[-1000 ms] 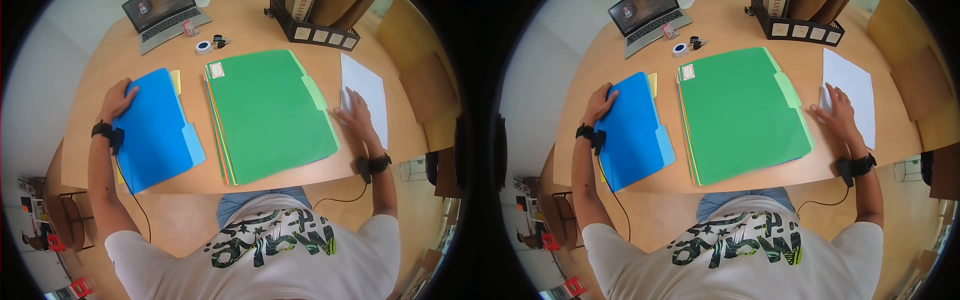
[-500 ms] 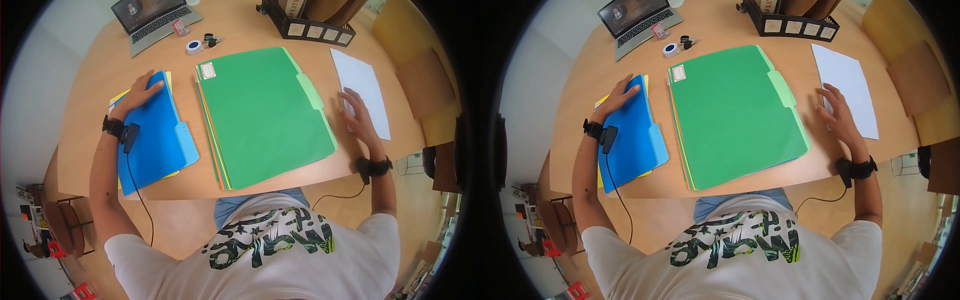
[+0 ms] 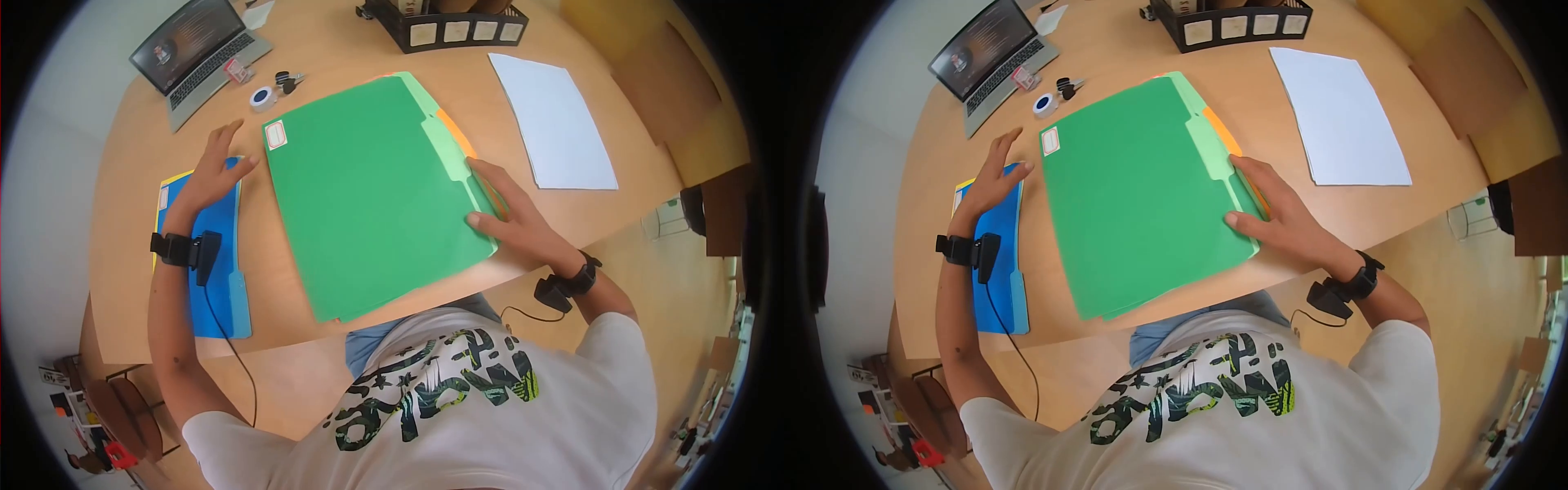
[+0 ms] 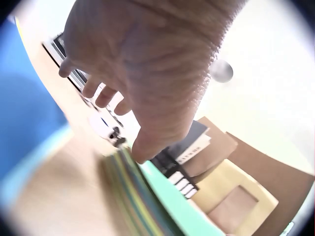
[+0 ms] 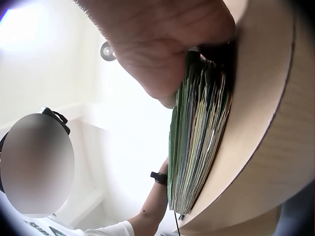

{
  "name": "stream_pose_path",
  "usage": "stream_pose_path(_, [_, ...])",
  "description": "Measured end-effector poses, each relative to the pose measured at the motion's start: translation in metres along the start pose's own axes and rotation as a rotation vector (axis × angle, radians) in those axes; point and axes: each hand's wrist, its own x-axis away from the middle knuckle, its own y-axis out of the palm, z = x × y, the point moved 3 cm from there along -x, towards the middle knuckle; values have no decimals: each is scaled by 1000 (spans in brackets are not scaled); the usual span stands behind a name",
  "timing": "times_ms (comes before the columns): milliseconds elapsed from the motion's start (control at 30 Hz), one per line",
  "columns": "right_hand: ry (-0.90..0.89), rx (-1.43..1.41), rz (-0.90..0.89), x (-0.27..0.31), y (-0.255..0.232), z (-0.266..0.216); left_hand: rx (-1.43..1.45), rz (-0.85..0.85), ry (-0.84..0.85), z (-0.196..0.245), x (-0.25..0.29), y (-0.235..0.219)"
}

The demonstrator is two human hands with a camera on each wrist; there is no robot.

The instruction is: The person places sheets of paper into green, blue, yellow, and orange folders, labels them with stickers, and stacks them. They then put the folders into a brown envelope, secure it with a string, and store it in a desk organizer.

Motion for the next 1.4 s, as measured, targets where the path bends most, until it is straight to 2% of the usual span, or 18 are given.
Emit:
stream_pose_path(67, [-7, -2, 30, 0, 3, 1, 103, 73, 100, 40, -19, 8])
stream_pose_path(167, [-12, -18, 77, 1, 7, 5, -89, 101, 150, 66, -45, 36])
stream_pose_path(267, [-9, -37, 128, 2, 12, 7, -171, 67, 119, 74, -64, 62])
stream_pose_path(367, [2, -66, 142, 1, 12, 2, -103, 82, 77, 78, -70, 63])
stream_pose_path(467, [-53, 39, 110, -3, 4, 2, -57, 190, 89, 73, -68, 66])
stream_pose_path(600, [-21, 151, 42, -14, -10, -6, -77, 214, 54, 73, -66, 66])
stream_pose_path(700, [-120, 328, 89, -20, -24, -9, -47, 245, 60, 73, -64, 65])
stream_pose_path(800, [-63, 173, 83, -32, -36, -30, -46, 281, 69, 73, -62, 67])
stream_pose_path(867, [49, -125, -25, -46, -29, -20, -47, 318, 82, 74, -60, 67])
stream_pose_path(933, [146, -320, -118, -59, -20, -17, 50, 396, 112, 73, -59, 68])
stream_pose_path(1067, [173, -435, -80, -69, -22, -17, 386, 524, 106, 62, -57, 70])
stream_pose_path(1133, [240, -596, -41, -71, -23, -9, 636, 505, 73, 54, -57, 70])
stream_pose_path(1233, [272, -684, -36, -77, -20, 8, 974, 521, 30, 40, -60, 66])
stream_pose_path(1367, [263, -600, -31, -75, -22, 3, 1519, 651, 45, 40, -58, 59])
stream_pose_path(1400, [256, -584, -35, -75, -21, 1, 1652, 593, 87, 36, -56, 58])
